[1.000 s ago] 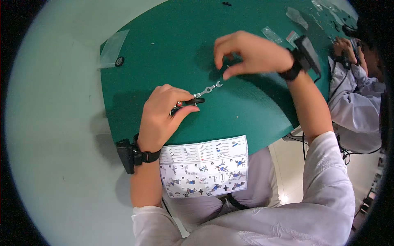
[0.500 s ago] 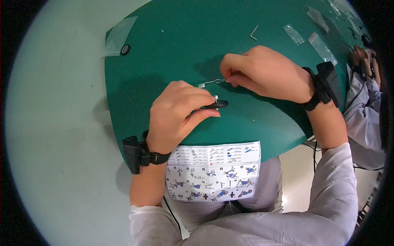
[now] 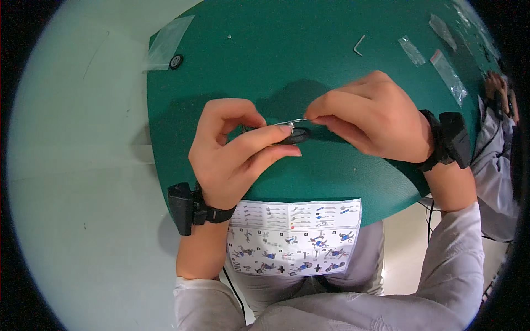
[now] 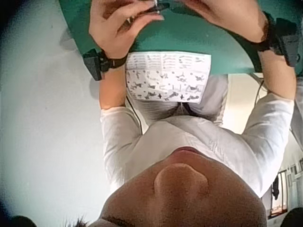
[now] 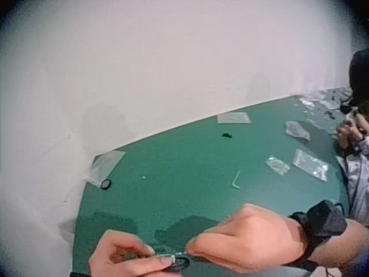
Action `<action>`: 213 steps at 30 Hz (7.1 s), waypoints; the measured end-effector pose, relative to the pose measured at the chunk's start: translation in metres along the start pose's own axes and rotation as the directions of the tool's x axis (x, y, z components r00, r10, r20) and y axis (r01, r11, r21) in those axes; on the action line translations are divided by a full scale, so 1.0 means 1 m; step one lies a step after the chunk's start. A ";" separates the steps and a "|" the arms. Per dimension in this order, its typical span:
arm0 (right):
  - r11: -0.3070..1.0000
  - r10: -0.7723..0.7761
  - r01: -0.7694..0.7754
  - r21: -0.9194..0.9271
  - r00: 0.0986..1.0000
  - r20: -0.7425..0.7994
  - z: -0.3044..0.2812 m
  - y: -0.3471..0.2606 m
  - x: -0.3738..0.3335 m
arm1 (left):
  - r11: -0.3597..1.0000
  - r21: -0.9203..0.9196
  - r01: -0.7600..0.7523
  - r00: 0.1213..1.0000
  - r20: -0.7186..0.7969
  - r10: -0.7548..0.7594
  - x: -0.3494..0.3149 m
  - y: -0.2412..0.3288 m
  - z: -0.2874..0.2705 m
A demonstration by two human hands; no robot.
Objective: Assemble a small mechanical motorcycle model using metal and plastic parts.
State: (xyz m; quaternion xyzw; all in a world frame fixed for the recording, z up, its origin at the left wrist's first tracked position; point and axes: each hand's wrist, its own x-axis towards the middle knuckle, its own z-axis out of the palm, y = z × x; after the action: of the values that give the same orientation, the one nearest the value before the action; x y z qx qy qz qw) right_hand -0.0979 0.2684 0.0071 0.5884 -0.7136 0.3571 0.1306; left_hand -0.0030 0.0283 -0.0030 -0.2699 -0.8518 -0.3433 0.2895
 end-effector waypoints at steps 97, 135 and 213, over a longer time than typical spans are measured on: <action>0.936 0.081 -0.092 0.340 0.996 0.047 0.014 -0.004 0.002 | 0.953 -0.234 0.192 0.942 0.316 -0.112 0.010 -0.007 0.007; 0.901 0.415 -0.401 -0.169 0.907 0.062 -0.025 0.047 0.007 | 0.208 -0.553 0.807 0.571 0.639 -0.516 0.019 -0.019 0.003; 0.884 -0.215 0.120 -0.452 0.963 -0.163 0.024 -0.021 0.007 | 0.906 -0.302 0.295 0.911 -0.196 -0.362 0.005 0.015 0.027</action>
State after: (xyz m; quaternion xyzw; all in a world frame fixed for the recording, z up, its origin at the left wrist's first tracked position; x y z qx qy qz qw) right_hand -0.0745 0.2463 0.0015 0.5628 -0.7040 0.2344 0.3641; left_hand -0.0049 0.0588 -0.0095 -0.1126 -0.7884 -0.5295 0.2922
